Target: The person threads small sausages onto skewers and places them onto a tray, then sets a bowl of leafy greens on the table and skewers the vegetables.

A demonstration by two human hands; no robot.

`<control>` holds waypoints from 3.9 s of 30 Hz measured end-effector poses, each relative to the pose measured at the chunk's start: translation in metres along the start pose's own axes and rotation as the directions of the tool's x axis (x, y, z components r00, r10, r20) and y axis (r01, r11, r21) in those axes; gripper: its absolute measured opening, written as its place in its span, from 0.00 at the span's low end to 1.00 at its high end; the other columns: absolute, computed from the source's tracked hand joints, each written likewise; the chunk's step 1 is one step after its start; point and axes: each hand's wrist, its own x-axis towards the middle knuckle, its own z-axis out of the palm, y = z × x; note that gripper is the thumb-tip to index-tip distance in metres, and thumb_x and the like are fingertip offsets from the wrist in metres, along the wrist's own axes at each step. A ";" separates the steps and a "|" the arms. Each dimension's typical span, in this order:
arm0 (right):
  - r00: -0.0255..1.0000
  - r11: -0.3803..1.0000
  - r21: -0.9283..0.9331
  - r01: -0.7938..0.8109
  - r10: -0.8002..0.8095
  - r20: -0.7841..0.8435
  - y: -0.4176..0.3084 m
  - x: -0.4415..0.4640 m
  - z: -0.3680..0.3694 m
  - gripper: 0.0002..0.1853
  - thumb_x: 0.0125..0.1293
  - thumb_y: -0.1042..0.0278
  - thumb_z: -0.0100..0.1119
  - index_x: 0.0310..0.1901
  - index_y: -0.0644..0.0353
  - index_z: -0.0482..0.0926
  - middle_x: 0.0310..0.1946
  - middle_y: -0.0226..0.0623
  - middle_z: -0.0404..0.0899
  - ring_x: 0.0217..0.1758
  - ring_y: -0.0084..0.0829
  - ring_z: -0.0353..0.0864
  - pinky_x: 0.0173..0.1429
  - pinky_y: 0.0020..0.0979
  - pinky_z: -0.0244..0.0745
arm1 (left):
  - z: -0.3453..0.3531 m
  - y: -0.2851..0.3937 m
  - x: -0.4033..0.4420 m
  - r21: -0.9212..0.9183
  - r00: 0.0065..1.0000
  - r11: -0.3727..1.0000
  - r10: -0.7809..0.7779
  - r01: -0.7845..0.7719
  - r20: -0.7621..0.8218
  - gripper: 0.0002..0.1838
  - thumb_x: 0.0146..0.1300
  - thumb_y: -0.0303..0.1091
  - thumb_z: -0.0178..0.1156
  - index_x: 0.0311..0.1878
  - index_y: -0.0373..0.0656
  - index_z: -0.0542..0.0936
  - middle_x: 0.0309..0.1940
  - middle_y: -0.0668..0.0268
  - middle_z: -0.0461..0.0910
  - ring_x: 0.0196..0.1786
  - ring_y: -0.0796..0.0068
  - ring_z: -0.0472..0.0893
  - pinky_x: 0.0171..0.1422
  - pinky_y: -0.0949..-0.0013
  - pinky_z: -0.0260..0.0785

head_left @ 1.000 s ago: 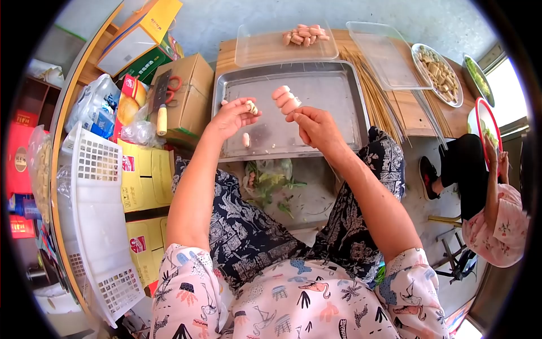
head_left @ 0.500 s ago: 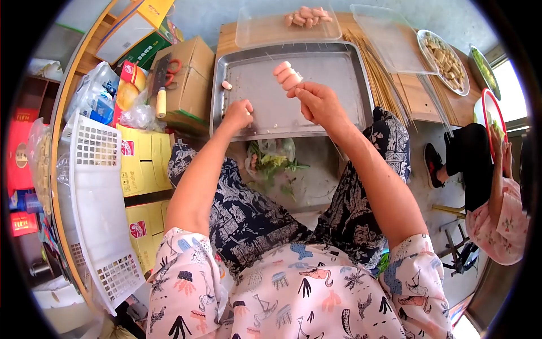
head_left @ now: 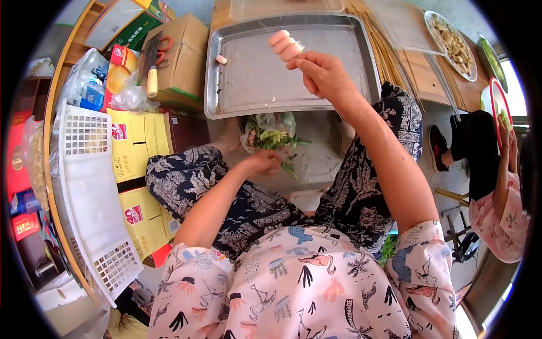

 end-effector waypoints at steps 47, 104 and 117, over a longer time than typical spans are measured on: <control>0.999 1.000 -0.001 0.009 -0.010 -0.052 0.012 0.004 0.003 0.10 0.65 0.68 0.50 0.34 0.64 0.79 0.14 0.25 0.66 0.16 0.16 0.63 0.20 0.23 0.57 | -0.155 0.183 -0.018 0.877 0.441 0.351 0.764 0.329 -0.471 0.08 0.51 0.25 0.61 0.36 0.37 0.79 0.45 0.48 0.73 0.46 0.48 0.78 0.49 0.55 0.72; 0.986 0.996 -0.044 -0.071 0.077 0.151 -0.009 -0.003 0.015 0.11 0.70 0.65 0.46 0.40 0.59 0.78 0.13 0.20 0.61 0.15 0.12 0.56 0.20 0.18 0.50 | -0.078 0.224 -0.076 -0.475 0.649 0.448 0.595 -0.757 -0.474 0.20 0.67 0.45 0.53 0.51 0.37 0.72 0.41 0.61 0.77 0.44 0.69 0.76 0.52 0.66 0.71; 0.988 0.997 -0.022 -0.069 0.072 0.137 -0.004 -0.001 0.015 0.10 0.68 0.66 0.48 0.36 0.60 0.79 0.11 0.24 0.64 0.13 0.14 0.60 0.19 0.20 0.54 | -0.077 0.223 -0.076 -0.434 0.625 0.451 0.596 -0.780 -0.504 0.18 0.66 0.43 0.56 0.47 0.37 0.74 0.38 0.61 0.77 0.41 0.69 0.77 0.49 0.64 0.72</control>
